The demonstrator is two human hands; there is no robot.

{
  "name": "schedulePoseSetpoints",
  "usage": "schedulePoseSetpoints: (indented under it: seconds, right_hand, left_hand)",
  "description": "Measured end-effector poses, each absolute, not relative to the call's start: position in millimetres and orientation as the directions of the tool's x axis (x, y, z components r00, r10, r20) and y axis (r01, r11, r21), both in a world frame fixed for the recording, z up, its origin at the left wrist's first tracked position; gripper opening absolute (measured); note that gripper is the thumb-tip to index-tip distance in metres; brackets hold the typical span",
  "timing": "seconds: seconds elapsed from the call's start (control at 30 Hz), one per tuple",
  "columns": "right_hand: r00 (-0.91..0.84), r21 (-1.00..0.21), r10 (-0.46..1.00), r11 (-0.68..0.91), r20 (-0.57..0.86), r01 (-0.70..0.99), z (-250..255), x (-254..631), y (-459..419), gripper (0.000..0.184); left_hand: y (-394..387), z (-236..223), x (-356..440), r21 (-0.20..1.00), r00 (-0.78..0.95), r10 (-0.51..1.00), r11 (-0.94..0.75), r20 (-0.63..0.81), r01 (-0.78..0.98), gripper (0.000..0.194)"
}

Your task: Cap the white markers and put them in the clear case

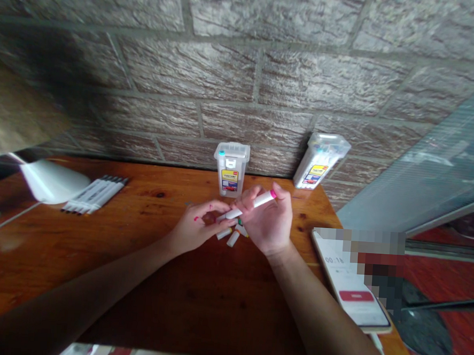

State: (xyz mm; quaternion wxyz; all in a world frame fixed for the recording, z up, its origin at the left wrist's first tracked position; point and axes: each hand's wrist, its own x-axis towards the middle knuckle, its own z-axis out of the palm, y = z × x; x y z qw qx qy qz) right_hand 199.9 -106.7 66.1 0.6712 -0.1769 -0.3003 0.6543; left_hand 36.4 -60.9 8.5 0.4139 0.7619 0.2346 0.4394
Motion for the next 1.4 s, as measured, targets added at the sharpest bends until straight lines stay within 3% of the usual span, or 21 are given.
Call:
schedulePoseSetpoints:
  seconds: [0.17, 0.5, 0.73, 1.1, 1.4]
  right_hand:
    - [-0.098, -0.689, 0.973, 0.077, 0.21, -0.721, 70, 197, -110, 0.062]
    - [-0.042, -0.727, 0.972, 0.143, 0.231, -0.672, 70, 191, -112, 0.078]
    - [-0.053, -0.756, 0.969, 0.155, 0.242, -0.636, 69, 188, -113, 0.074]
    - [-0.08, -0.716, 0.97, 0.114, 0.231, -0.689, 65, 193, -113, 0.053]
    - [-0.017, -0.674, 0.974, 0.143, 0.225, -0.725, 62, 191, -111, 0.052]
  left_hand:
    - [-66, 9, 38, 0.83, 0.556, 0.684, -0.557, 0.471, -0.018, 0.025]
    - [-68, 10, 38, 0.806, 0.543, 0.681, -0.591, 0.491, 0.012, 0.028]
    - [-68, 10, 38, 0.824, 0.545, 0.691, -0.566, 0.475, 0.0, 0.025]
    - [-76, 14, 39, 0.784, 0.589, 0.665, -0.615, 0.459, 0.082, 0.02]
    - [-74, 9, 40, 0.771, 0.543, 0.676, -0.632, 0.498, 0.078, 0.018]
